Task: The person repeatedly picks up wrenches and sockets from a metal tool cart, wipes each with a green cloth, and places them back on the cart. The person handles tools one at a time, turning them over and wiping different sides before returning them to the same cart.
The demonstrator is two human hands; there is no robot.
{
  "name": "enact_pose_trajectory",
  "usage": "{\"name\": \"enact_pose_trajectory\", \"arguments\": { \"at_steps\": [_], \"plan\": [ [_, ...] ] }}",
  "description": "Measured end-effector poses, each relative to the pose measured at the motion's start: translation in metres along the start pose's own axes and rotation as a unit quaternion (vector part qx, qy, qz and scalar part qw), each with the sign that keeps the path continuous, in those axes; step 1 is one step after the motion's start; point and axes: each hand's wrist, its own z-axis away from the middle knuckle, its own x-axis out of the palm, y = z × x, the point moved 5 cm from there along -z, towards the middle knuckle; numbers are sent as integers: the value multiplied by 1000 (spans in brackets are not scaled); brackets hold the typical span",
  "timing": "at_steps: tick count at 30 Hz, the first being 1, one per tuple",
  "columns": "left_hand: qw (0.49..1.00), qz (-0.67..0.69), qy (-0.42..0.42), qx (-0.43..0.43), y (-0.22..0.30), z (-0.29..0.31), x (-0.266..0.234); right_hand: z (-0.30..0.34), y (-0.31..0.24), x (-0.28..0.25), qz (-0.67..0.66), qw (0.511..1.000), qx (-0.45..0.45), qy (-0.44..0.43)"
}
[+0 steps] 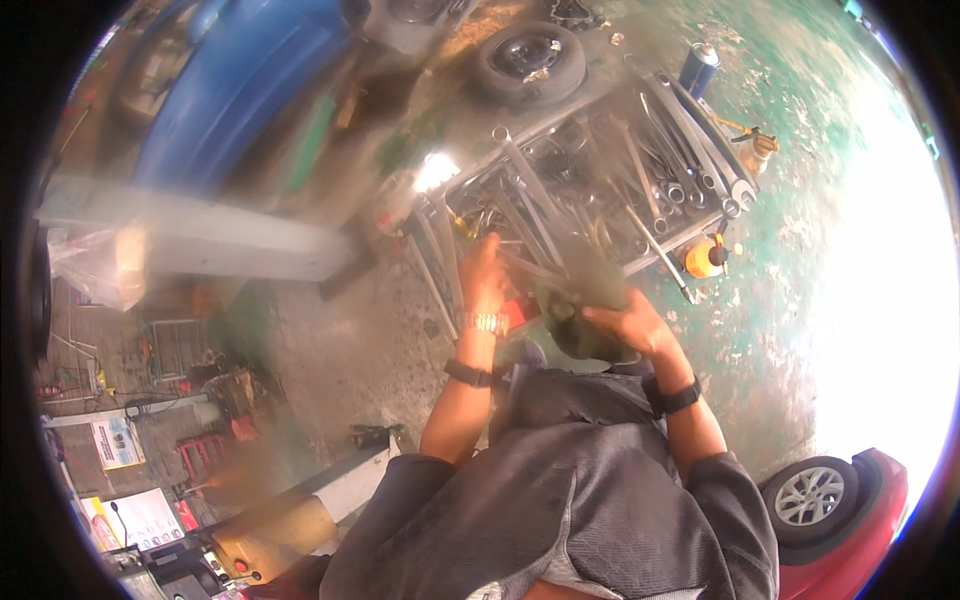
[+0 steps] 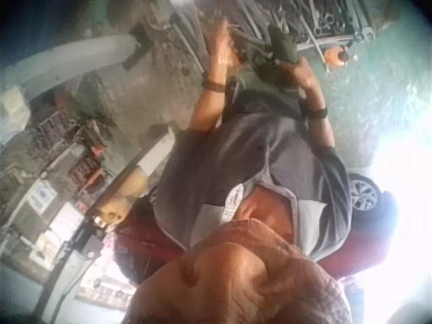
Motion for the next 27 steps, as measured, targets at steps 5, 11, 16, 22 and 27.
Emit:
{"name": "enact_pose_trajectory", "arguments": {
  "at_steps": [5,11,16,22,27],
  "plan": [
    [972,-198,2,123,-4,-69,3,47,15,-51,-140,978,19,154],
    [961,-260,-52,79,-3,-117,15,81,8,-77,-229,945,-34,230],
    [983,-75,-74,149,2,-120,15,71,17,-70,-246,941,-26,232],
    [807,-470,211,287,4,-76,-102,54,27,-74,-341,904,-41,253],
    [743,-643,111,147,-30,-59,-122,31,27,-63,-360,906,-11,223]
  ]
}}
